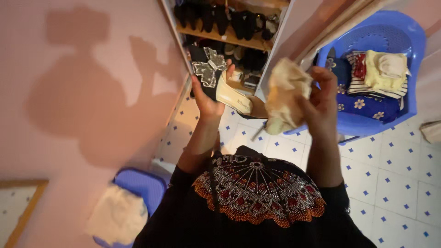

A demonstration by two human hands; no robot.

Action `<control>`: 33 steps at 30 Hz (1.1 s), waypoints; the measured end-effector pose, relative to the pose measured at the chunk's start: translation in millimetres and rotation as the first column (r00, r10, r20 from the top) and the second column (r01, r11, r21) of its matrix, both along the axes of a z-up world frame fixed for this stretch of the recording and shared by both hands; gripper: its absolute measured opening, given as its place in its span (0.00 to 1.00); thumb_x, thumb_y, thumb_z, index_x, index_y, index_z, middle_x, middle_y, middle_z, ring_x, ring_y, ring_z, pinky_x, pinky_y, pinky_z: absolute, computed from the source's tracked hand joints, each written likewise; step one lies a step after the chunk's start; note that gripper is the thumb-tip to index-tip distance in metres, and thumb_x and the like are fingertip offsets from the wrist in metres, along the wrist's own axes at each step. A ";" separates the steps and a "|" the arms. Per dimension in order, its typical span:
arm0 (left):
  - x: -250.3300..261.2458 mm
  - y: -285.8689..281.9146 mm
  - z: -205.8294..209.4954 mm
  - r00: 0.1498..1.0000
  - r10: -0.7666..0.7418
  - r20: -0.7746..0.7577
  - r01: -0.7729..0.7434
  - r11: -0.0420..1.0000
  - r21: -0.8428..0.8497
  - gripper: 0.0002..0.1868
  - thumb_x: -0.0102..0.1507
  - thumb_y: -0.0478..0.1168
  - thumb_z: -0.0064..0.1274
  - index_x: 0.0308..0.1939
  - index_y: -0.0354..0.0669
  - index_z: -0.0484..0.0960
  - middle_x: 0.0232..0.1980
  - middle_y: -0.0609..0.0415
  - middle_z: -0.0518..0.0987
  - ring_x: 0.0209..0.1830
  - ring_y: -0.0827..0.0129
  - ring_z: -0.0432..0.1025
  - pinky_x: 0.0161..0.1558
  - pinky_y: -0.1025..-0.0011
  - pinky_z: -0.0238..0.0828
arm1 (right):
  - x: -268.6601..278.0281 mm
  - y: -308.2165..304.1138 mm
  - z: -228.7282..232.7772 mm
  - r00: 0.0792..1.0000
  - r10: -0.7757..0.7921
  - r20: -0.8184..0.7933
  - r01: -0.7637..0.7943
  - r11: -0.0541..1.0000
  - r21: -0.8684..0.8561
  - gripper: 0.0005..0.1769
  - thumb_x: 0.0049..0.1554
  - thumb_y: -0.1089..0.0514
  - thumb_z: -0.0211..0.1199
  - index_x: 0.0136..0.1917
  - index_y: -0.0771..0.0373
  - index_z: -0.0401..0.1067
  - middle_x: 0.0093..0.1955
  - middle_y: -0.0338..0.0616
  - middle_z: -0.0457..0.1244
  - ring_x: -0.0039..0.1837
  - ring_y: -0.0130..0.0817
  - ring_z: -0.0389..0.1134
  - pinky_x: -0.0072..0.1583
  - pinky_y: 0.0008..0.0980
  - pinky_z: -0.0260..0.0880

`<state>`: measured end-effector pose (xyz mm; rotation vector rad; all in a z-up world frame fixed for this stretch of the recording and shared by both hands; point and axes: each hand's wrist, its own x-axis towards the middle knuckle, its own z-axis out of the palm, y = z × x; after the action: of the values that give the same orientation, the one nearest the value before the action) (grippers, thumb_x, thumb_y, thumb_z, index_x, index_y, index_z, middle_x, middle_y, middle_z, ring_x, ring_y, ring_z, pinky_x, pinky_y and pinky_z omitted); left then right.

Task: The person cleans two black high-heeled shoes using a cloth. The person wipes the exterior, straps, and soles of one shoe, then picks up and wipes the other shoe before placing them back on a shelf.

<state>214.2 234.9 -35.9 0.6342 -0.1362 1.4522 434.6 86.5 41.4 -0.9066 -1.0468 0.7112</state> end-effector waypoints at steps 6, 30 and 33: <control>-8.1 -84.7 12.6 0.957 0.253 -0.140 -0.234 0.962 0.138 0.35 0.73 0.61 0.45 0.75 0.40 0.66 0.67 0.45 0.74 0.65 0.55 0.73 0.71 0.55 0.68 | -106.6 -19.1 -0.3 0.843 -0.019 0.538 0.026 1.000 -0.007 0.27 0.56 0.61 0.72 0.66 0.64 0.65 0.63 0.51 0.64 0.62 0.43 0.72 0.58 0.39 0.76; -153.5 -145.3 24.7 0.965 0.230 -0.128 -0.236 0.971 -0.037 0.43 0.74 0.71 0.31 0.75 0.36 0.65 0.66 0.35 0.74 0.68 0.42 0.70 0.70 0.50 0.69 | -225.9 -66.0 11.1 0.300 0.211 0.930 -0.479 0.877 -0.044 0.40 0.59 0.45 0.61 0.77 0.67 0.56 0.80 0.65 0.49 0.78 0.65 0.52 0.75 0.57 0.54; -171.3 -142.1 22.6 0.972 0.215 -0.095 -0.220 0.975 -0.043 0.45 0.72 0.72 0.31 0.75 0.36 0.64 0.69 0.35 0.72 0.69 0.46 0.69 0.68 0.52 0.71 | -231.5 -78.4 17.7 0.321 0.234 0.918 -0.455 0.888 -0.068 0.35 0.53 0.55 0.61 0.73 0.58 0.61 0.80 0.60 0.49 0.79 0.65 0.51 0.76 0.55 0.54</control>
<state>42.9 92.8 -13.3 0.6855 0.0439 1.6296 203.0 8.1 59.0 -0.8808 -2.3638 0.3759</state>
